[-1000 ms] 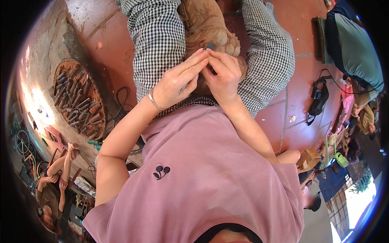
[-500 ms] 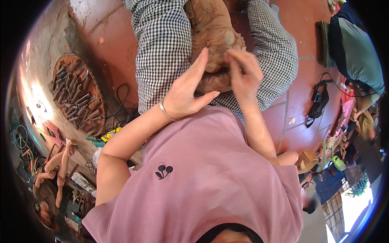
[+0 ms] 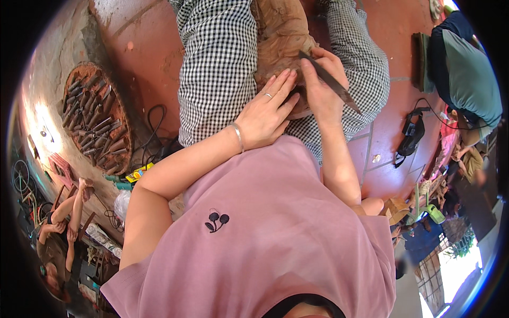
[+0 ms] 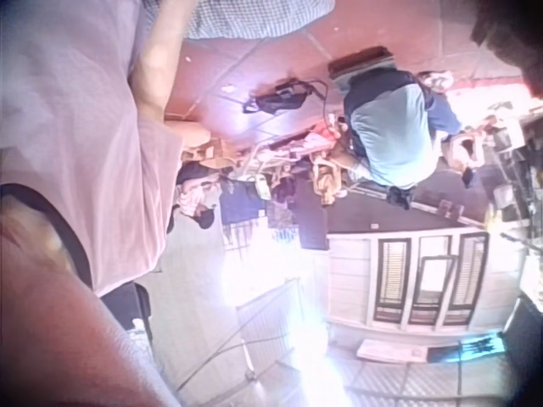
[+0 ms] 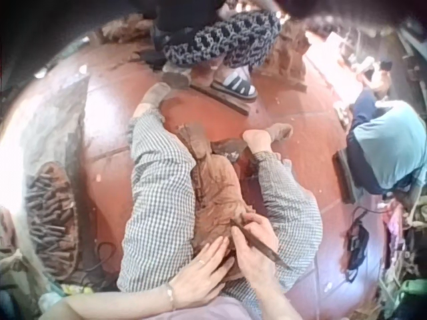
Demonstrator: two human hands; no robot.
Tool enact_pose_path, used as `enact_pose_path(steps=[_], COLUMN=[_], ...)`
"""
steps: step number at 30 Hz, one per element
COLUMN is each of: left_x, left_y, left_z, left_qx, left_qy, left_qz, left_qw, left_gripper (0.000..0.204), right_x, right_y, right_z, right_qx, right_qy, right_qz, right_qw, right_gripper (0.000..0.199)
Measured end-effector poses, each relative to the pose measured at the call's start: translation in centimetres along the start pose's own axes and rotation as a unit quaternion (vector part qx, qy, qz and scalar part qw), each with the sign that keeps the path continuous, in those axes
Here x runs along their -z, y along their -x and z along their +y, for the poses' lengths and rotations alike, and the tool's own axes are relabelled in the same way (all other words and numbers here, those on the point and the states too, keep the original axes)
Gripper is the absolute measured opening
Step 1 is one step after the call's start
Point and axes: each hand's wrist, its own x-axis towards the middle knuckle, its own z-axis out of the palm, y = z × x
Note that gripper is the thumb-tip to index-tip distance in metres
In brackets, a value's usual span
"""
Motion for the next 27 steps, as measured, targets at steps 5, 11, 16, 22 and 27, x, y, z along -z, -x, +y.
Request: enact_pose_path(steps=[5,11,16,22,27], left_x=[-0.4,-0.7,-0.5,0.2,-0.7], left_y=[0.0,-0.1,0.3,0.2,0.0], left_z=[-0.3,-0.3,-0.4,-0.7,-0.3], left_qx=[-0.005,-0.005,-0.002,-0.004,-0.042], left_qy=[0.012,0.018,0.014,0.015,-0.015], left_qz=[0.013,0.021,0.017,0.007,0.043], left_qw=[1.000,1.000,1.000,1.000,0.998], left_gripper=[0.059,0.056,0.055,0.049,0.040], right_x=[-1.3,-0.9,-1.3,-1.4,0.0], right_y=[-0.1,-0.2,0.0,-0.5,-0.2], right_z=[-0.5,-0.5,0.1,-0.7,-2.1], right_qx=[0.056,0.004,0.060,0.040,0.059], right_qy=[0.066,0.044,0.079,0.057,0.133], right_qz=[0.030,-0.004,-0.006,0.043,0.039], right_qw=[0.996,0.999,0.995,0.997,0.989], right_gripper=[0.014,0.015,0.014,0.011,0.015])
